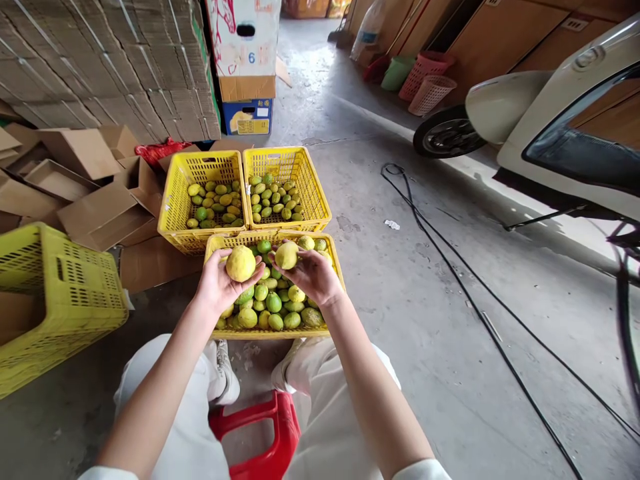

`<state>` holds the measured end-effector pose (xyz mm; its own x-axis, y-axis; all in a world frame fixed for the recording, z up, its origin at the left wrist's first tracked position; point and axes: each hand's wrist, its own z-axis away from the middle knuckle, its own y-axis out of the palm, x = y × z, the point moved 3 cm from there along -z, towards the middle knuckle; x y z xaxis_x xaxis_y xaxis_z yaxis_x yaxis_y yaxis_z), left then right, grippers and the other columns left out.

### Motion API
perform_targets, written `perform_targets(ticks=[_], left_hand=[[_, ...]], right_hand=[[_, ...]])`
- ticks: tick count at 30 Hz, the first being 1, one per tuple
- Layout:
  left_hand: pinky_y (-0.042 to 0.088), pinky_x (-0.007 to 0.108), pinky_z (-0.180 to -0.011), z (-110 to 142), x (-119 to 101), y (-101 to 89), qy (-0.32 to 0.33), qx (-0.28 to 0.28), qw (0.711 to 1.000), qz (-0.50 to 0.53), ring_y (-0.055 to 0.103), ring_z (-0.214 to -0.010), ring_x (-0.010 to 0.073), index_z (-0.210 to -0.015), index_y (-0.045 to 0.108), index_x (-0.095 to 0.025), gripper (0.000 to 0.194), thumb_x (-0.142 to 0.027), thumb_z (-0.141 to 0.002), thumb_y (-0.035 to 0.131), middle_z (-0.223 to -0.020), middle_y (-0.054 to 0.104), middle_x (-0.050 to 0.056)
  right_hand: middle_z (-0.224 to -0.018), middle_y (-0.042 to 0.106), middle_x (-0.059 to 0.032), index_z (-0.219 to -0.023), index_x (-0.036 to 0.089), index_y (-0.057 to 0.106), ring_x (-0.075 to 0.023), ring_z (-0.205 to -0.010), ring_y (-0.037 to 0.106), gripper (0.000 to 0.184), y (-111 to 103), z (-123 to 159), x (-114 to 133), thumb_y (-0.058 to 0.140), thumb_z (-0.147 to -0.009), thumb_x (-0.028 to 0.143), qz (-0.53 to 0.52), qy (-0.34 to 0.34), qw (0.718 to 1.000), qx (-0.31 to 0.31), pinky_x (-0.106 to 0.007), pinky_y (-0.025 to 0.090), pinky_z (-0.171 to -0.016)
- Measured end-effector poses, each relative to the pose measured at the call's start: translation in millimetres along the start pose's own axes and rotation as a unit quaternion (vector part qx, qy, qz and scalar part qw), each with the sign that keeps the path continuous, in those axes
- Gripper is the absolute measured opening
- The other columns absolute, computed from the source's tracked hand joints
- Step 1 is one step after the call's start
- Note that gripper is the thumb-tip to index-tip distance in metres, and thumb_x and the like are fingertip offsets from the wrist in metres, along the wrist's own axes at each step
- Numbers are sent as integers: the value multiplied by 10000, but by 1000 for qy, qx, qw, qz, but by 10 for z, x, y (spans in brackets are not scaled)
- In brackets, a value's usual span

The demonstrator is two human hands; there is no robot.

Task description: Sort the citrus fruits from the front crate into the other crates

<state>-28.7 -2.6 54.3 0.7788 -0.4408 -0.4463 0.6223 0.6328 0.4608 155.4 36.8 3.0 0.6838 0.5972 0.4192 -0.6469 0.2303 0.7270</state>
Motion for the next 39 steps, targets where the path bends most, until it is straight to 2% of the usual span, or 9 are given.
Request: perform_targets(ticks=[3, 7, 14, 17, 22, 24, 29, 35, 39], left_hand=[[758, 404, -767, 41, -14, 41, -4, 14, 1000, -2, 860, -902, 291, -1154, 708, -183, 219, -200, -1046, 517, -940, 805, 124], [728, 342, -728, -16, 13, 32, 29, 45, 997, -48, 856, -862, 271, -1092, 723, -194, 133, -140, -975, 688, -958, 824, 107], [630, 231, -607, -85, 61, -14, 36, 101, 987, -122, 748, -641, 167, -986, 729, -165, 126, -86, -909, 788, -827, 780, 60], [621, 218, -586, -46, 23, 15, 20, 74, 992, -98, 769, -664, 176, -1034, 716, -149, 28, -136, -1009, 717, -852, 793, 90], [627, 263, -555, -20, -83, 55, 30, 30, 999, 5, 809, -742, 231, -1180, 716, -156, 351, -313, -1192, 402, -914, 808, 126], [684, 290, -648, -45, -106, 50, 50, 32, 998, 18, 837, -827, 234, -1214, 722, -176, 290, -245, -1175, 443, -978, 830, 110], [722, 269, -871, -119, -72, -29, 91, 11, 996, -12, 833, -910, 189, -1095, 750, -209, 121, -110, -1027, 760, -999, 847, 57], [701, 266, -688, -107, 35, -26, 16, 23, 994, -106, 786, -693, 173, -991, 740, -147, 119, -33, -1009, 709, -871, 814, 75], [640, 248, -574, -102, 25, 11, -5, 0, 997, -83, 783, -670, 196, -1179, 765, -148, 164, -245, -1132, 642, -878, 820, 100]], right_hand=[[-962, 847, -38, -1113, 252, 756, -239, -921, 855, 238, 24, 21, -22, 748, -896, 155, 24, 4, 1000, 9, -326, 747, -754], [-854, 788, 7, -1071, 228, 761, -143, -720, 761, 148, 54, 31, -70, 816, -934, 219, 16, 12, 1000, -14, -163, 591, -521], [-788, 734, 21, -868, 234, 635, -107, -567, 669, 271, 62, -3, -70, 898, -811, 199, 36, -10, 999, -4, -128, 385, -364], [-855, 754, 18, -970, 242, 681, -146, -638, 736, 239, 6, -23, -61, 897, -870, 236, 66, -37, 997, -30, -178, 522, -425], [-999, 824, -15, -1105, 274, 690, -228, -864, 840, 241, -119, -73, -69, 739, -924, 122, 51, -17, 997, -54, -374, 756, -757], [-1009, 838, -34, -1091, 271, 715, -241, -905, 838, 233, -144, -93, -69, 775, -919, 126, 70, -8, 997, -34, -366, 752, -777], [-829, 762, 4, -971, 235, 747, -152, -690, 704, 200, -121, -90, -71, 933, -908, 267, 97, -11, 995, -7, -212, 604, -554], [-872, 773, 24, -924, 253, 666, -134, -704, 720, 260, -105, -91, -104, 881, -833, 137, 89, 0, 996, -1, -205, 636, -583], [-864, 774, 20, -1016, 261, 699, -154, -724, 742, 238, -119, -113, -93, 880, -875, 198, 93, -16, 996, -9, -211, 636, -579]])
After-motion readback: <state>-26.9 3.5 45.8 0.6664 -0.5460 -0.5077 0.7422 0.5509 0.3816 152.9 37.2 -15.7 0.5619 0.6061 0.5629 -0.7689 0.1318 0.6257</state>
